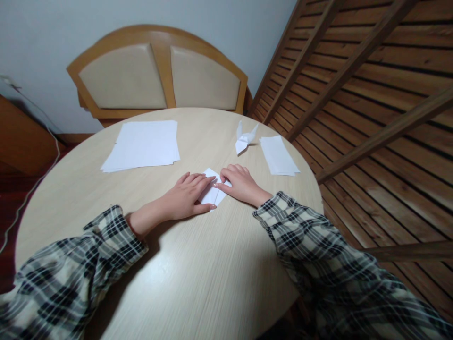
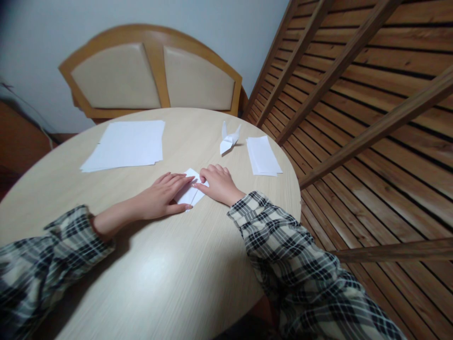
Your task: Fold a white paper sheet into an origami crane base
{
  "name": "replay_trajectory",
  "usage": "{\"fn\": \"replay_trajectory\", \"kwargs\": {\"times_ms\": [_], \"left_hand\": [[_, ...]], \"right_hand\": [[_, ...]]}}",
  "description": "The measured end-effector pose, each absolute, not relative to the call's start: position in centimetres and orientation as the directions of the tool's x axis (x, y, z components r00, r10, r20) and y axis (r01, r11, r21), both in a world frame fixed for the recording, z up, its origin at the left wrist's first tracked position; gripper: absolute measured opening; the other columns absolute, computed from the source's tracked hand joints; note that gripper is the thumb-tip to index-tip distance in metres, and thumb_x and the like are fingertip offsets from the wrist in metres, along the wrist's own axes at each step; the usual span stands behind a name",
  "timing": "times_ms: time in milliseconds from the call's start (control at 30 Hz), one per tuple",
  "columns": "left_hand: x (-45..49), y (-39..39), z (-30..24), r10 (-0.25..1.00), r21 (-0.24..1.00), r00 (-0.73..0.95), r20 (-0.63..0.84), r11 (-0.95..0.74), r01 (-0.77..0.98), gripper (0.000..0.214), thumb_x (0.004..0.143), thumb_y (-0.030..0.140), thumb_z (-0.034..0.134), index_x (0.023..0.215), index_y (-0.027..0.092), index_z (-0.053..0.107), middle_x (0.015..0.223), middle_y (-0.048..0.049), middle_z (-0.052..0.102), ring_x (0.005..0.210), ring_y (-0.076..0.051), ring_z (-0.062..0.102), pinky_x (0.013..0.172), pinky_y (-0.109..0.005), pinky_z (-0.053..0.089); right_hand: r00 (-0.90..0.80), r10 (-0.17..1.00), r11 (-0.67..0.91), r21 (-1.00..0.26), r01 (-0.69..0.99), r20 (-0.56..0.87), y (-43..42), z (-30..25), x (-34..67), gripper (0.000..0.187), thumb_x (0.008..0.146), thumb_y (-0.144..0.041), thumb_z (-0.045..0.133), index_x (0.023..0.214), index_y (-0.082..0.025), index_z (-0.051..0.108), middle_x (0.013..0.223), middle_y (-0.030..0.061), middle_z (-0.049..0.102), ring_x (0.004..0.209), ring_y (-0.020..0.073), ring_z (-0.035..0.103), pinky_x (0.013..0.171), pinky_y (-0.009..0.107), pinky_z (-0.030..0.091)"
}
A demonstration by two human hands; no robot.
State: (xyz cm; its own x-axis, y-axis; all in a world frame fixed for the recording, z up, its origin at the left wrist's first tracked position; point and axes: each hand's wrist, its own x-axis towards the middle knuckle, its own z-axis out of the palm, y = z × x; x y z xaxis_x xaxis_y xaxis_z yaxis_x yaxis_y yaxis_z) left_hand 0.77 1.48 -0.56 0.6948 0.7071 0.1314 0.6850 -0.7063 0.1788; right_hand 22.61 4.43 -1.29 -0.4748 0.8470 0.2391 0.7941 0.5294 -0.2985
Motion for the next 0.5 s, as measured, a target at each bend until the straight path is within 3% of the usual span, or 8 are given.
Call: {"fn": "replay_trajectory", "kwargs": {"times_ms": [500], "left_hand": [[0.84, 1.44, -0.45, 0.706, 0.159, 0.697, 0.127, -0.708, 0.689, 0.073, 0.088, 0.062, 0.049, 0.141, 0.013, 0.038, 0.137, -0.0183, 0.051, 0.128, -0.034, 0.043, 0.110, -0.052, 0.028]], "right_hand": [[-0.474, 0.848, 0.528, -0.306, 0.792, 0.238, 4.23, -1.17, 22.62, 0.036, 0.085, -0.057, 0.059, 0.081, -0.022, 0.053, 0.091, 0.0029, 0.057, 0.092, 0.0221, 0.049, 0.080, 0.033, 0.030]]}}
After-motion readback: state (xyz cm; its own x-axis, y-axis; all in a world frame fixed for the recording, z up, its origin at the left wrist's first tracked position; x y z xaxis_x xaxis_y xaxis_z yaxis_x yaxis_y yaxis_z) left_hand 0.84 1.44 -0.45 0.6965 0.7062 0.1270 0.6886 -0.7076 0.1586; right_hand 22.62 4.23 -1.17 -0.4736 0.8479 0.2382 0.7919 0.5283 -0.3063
